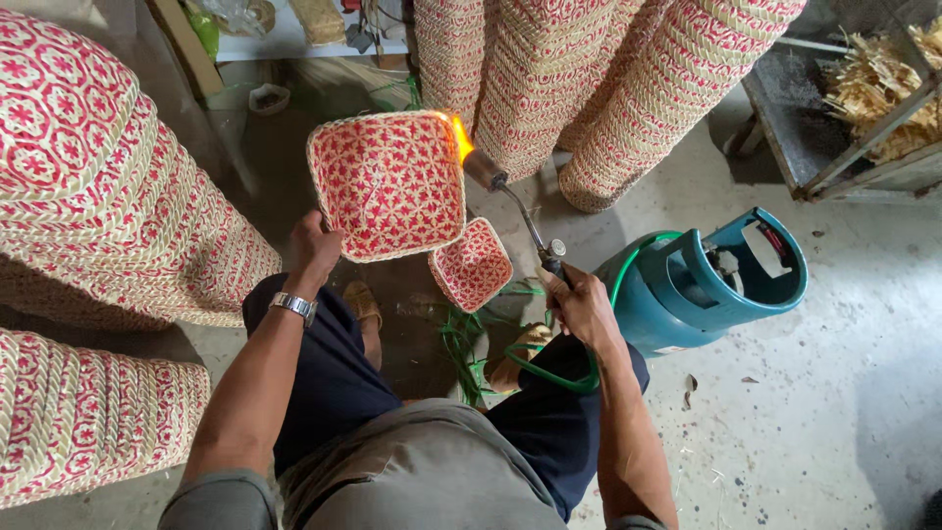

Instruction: The person uses a handheld blowtorch to sear the edges and surfaces of small woven baskets. They rotate each basket to apply the flame evenly, then place it back on the floor among other finished baskets.

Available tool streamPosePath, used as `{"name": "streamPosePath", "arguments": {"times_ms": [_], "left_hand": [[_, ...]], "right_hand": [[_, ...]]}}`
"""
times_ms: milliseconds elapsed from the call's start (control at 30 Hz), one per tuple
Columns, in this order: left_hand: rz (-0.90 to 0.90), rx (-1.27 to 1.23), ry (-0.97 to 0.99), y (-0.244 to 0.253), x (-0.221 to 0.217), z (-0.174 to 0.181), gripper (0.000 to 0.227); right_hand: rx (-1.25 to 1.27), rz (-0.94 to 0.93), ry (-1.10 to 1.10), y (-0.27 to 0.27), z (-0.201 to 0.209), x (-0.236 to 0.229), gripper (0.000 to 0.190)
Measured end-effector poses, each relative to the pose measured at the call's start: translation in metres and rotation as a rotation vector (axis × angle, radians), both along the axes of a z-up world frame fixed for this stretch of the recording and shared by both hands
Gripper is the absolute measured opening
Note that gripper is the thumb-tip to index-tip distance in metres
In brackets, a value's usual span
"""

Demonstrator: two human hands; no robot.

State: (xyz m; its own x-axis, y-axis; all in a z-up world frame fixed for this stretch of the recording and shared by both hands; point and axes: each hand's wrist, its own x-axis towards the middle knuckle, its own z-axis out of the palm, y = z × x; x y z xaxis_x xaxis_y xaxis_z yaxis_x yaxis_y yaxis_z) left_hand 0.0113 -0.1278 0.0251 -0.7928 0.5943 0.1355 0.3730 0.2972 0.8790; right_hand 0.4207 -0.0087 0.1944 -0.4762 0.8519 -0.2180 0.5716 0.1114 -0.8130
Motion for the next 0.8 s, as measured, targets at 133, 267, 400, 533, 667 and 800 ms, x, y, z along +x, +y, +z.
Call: {"name": "streamPosePath", "arguments": {"times_ms": [133, 267, 400, 533, 667, 800], "left_hand": [[0.008, -0.128, -0.067, 0.003, 0.007, 0.002, 0.015], [-0.049, -0.133, -0.022, 0.015, 0.017, -0.008, 0.01], [-0.073, -0.032, 0.121, 0.016, 0.018, -0.017, 0.01], [-0.093, 0.008, 0.184, 0.01, 0.016, -0.015, 0.016], [-0.132, -0.066, 0.131, 0.014, 0.03, -0.004, 0.016], [-0.155, 0.101, 0.188, 0.025, 0.05, 0.002, 0.021]], "right_hand": [[-0.01, -0.02, -0.001, -0.002, 0.009, -0.011, 0.044], [0.146, 0.073, 0.007, -0.001, 0.009, -0.024, 0.045], [0.143, 0.041, 0.016, 0.002, 0.004, -0.024, 0.038], [0.181, -0.049, -0.029, 0.002, 0.0, -0.014, 0.037], [0.197, 0.001, -0.017, -0.008, -0.001, -0.025, 0.037], [0.186, 0.105, 0.062, -0.022, -0.001, -0.054, 0.037]]}}
